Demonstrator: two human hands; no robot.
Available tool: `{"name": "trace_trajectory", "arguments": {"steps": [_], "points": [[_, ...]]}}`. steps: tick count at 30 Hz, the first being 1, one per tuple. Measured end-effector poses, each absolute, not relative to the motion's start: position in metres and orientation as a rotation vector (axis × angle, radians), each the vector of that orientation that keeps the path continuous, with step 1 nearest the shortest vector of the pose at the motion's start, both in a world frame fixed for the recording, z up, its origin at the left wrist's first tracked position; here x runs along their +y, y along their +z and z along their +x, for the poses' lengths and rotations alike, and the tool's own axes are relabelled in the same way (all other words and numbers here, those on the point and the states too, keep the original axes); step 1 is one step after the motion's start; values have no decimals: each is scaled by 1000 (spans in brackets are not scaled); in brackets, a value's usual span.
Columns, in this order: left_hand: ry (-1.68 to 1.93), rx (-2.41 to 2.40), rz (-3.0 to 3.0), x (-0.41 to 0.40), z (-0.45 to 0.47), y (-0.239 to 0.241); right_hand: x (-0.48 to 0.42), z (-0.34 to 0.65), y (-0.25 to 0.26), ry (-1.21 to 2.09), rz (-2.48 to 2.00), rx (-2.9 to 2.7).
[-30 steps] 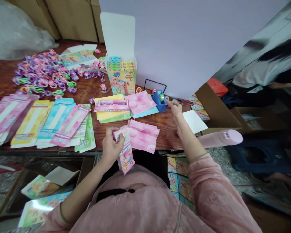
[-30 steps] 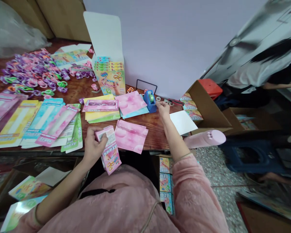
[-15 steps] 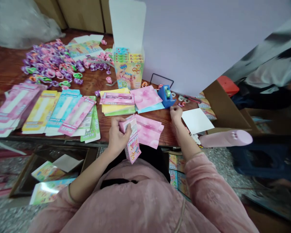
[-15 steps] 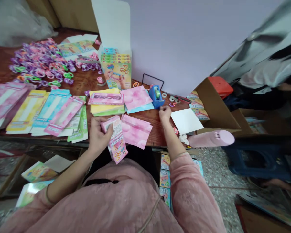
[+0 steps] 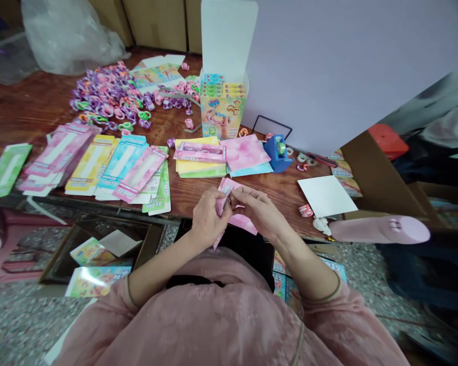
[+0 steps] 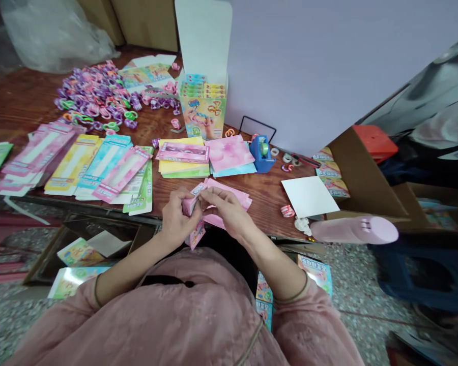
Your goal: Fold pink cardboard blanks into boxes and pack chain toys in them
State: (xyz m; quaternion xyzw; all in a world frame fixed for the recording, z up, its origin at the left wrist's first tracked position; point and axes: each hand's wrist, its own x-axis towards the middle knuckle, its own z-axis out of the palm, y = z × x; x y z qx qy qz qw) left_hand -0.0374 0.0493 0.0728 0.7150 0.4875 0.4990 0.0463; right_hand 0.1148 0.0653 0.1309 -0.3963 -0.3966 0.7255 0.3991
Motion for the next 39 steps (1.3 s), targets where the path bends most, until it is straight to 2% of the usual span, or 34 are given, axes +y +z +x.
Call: {"name": "trace_trajectory", "arguments": {"steps": [9, 14, 23, 25, 28, 31, 35, 39], "points": [[1690, 1457, 2402, 44, -31, 72, 67, 114, 124, 1859, -1236, -928], [1764, 1398, 2371, 40, -30, 65, 61, 115, 120, 1786, -1265, -1107], [1600, 1329, 2185, 35, -35, 79, 63, 112, 95, 1603, -1179, -1343], [1566, 1367, 2049, 41, -41, 85, 65, 113, 84, 1490, -1207, -1405], [1559, 1475, 1747, 62, -55, 93, 60, 116, 72, 1113, -1342, -1544], [1648, 1522, 1368, 97, -76, 93, 45, 118, 69, 802, -1269, -1729], [1649, 1406, 843, 136, -99, 86, 29, 115, 67, 536, -1129, -2003], [1642, 1283, 677, 143, -95, 84, 37, 110, 52, 247, -1194, -2162]]}}
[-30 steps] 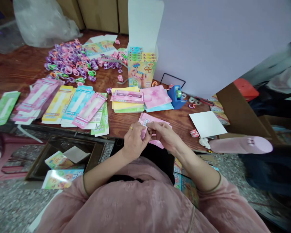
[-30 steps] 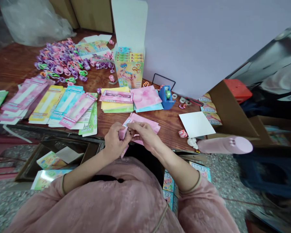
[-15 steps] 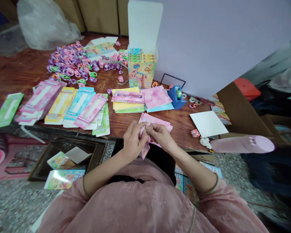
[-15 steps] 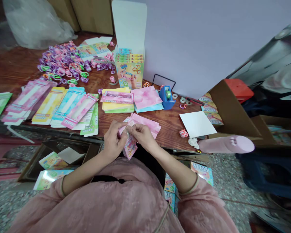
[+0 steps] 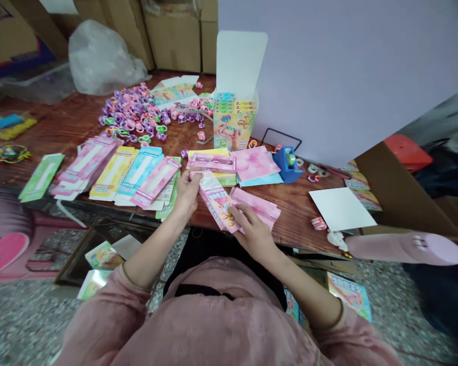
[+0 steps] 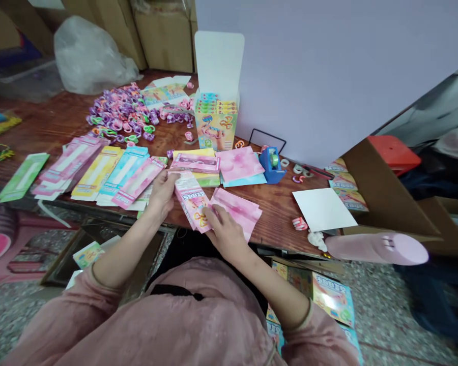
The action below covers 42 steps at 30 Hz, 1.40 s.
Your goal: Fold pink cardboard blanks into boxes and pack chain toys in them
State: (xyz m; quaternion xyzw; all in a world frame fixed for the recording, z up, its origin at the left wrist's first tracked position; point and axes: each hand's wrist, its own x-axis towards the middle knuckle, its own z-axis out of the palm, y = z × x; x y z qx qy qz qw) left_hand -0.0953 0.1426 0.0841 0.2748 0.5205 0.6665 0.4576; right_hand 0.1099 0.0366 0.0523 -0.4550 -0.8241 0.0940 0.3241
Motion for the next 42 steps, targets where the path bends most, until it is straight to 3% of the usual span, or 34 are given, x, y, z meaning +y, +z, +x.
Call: {"name": "trace_trajectory", "arguments": {"steps": [4, 8, 11, 16, 20, 23, 27, 30, 36, 42], "points": [[1578, 1096, 611, 128, -79, 90, 51, 106, 35, 55, -1133, -2130], [1217, 924, 520, 116, -70, 95, 55, 99, 31, 72, -1081, -2126], [1147, 941, 547, 120, -72, 99, 55, 95, 36, 91, -1041, -2051], [1278, 1184, 1569, 168, -99, 124, 55, 105, 37, 75, -1082, -1987], [580, 1411, 2459, 226, -122, 137, 54, 137, 27, -85, -1208, -1898], [149, 1473, 2595, 257, -129, 128, 50, 164, 19, -180, -1281, -1883], [-93, 1482, 2549, 277, -133, 108, 45, 189, 13, -127, -1393, -1862], [-90, 1457, 2531, 274, -134, 100, 48, 200, 12, -55, -1465, -1807], [461, 1162, 2704, 210, -107, 86, 72, 209, 16, 96, -1576, -1818], [307, 957, 2730, 113, -81, 44, 97, 187, 10, 83, -1703, -2136]]}}
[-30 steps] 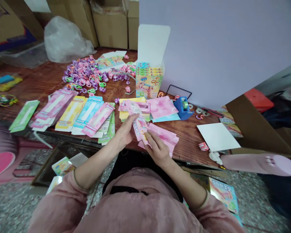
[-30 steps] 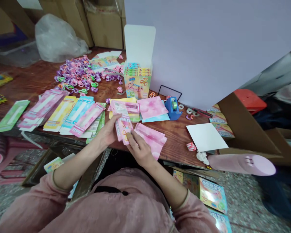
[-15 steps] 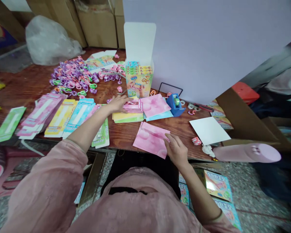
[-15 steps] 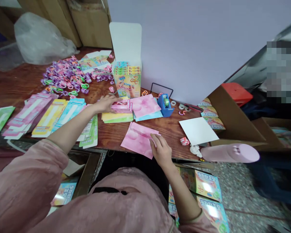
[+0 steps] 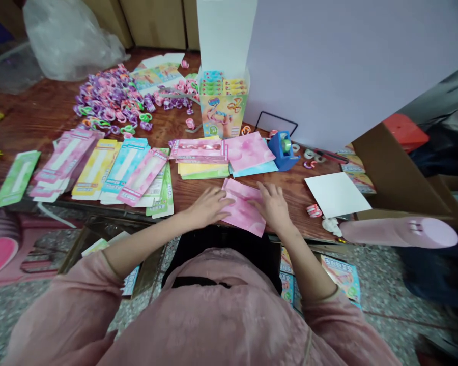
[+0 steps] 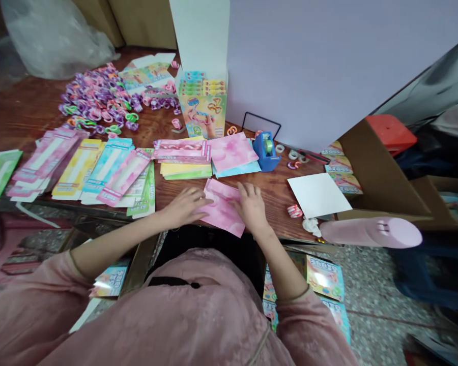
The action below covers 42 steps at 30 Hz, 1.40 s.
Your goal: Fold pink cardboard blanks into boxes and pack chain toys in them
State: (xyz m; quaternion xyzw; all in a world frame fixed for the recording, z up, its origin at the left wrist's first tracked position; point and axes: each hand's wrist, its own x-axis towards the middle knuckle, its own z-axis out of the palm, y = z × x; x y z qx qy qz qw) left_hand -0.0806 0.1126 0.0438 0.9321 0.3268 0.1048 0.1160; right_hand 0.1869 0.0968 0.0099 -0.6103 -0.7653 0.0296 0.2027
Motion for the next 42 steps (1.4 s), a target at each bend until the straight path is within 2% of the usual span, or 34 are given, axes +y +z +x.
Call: {"name": "trace_trajectory", "arguments": {"steps": [5, 13, 22, 29, 32, 35, 39, 42], "points": [[205, 1138, 2684, 75, -79, 15, 103, 172, 1, 77, -1732, -2273], [438, 1212, 2493, 70, -83, 0, 105, 165, -4, 78, -1691, -2264], [493, 1220, 2470, 68, -83, -17, 94, 156, -16, -57, -1711, -2226], [809, 1302, 2303, 60, -79, -9, 88, 156, -9, 130, -1905, -2074], [1105, 1416, 2010, 52, -66, 3, 83, 157, 1, 159, -1862, -1901], [1370, 1374, 1475, 52, -43, 15, 75, 153, 18, 127, -1698, -1784], [1583, 1248, 834, 63, -21, 35, 64, 147, 43, 59, -1583, -1680], [1656, 1135, 665, 66, -14, 54, 60, 145, 53, 131, -1499, -1659]]}}
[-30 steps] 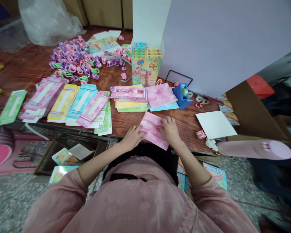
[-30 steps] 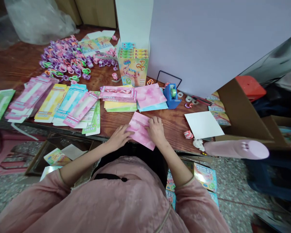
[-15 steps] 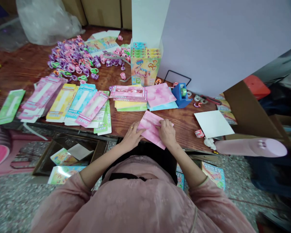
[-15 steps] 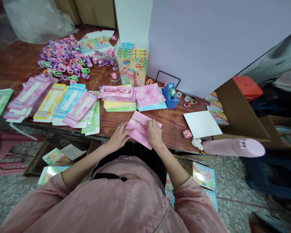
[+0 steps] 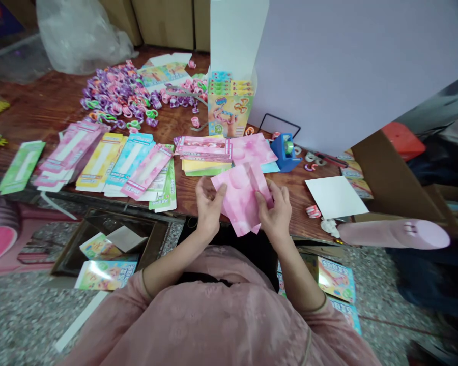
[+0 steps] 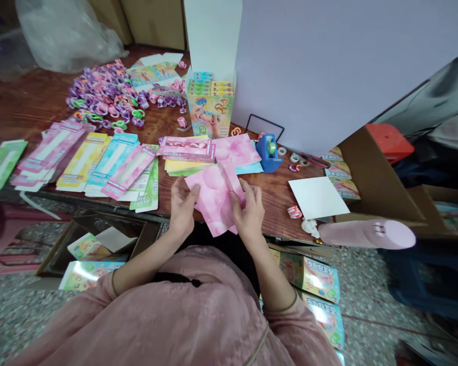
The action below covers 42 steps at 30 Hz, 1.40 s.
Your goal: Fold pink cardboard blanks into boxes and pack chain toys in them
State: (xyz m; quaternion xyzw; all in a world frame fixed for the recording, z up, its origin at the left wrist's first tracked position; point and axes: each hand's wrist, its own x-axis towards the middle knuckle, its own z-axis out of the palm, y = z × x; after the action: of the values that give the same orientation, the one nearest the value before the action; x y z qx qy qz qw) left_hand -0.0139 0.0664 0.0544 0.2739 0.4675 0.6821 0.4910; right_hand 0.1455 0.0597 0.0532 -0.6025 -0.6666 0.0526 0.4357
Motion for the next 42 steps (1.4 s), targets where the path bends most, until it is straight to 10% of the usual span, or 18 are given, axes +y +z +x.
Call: {"name": "trace_trajectory", "arguments": {"steps": [13, 42], "points": [[1525, 1246, 982, 65, -9, 55, 47, 133, 36, 760, -1402, -1744], [1351, 899, 554, 65, -3, 50, 51, 131, 25, 683, -1261, -1929]]}}
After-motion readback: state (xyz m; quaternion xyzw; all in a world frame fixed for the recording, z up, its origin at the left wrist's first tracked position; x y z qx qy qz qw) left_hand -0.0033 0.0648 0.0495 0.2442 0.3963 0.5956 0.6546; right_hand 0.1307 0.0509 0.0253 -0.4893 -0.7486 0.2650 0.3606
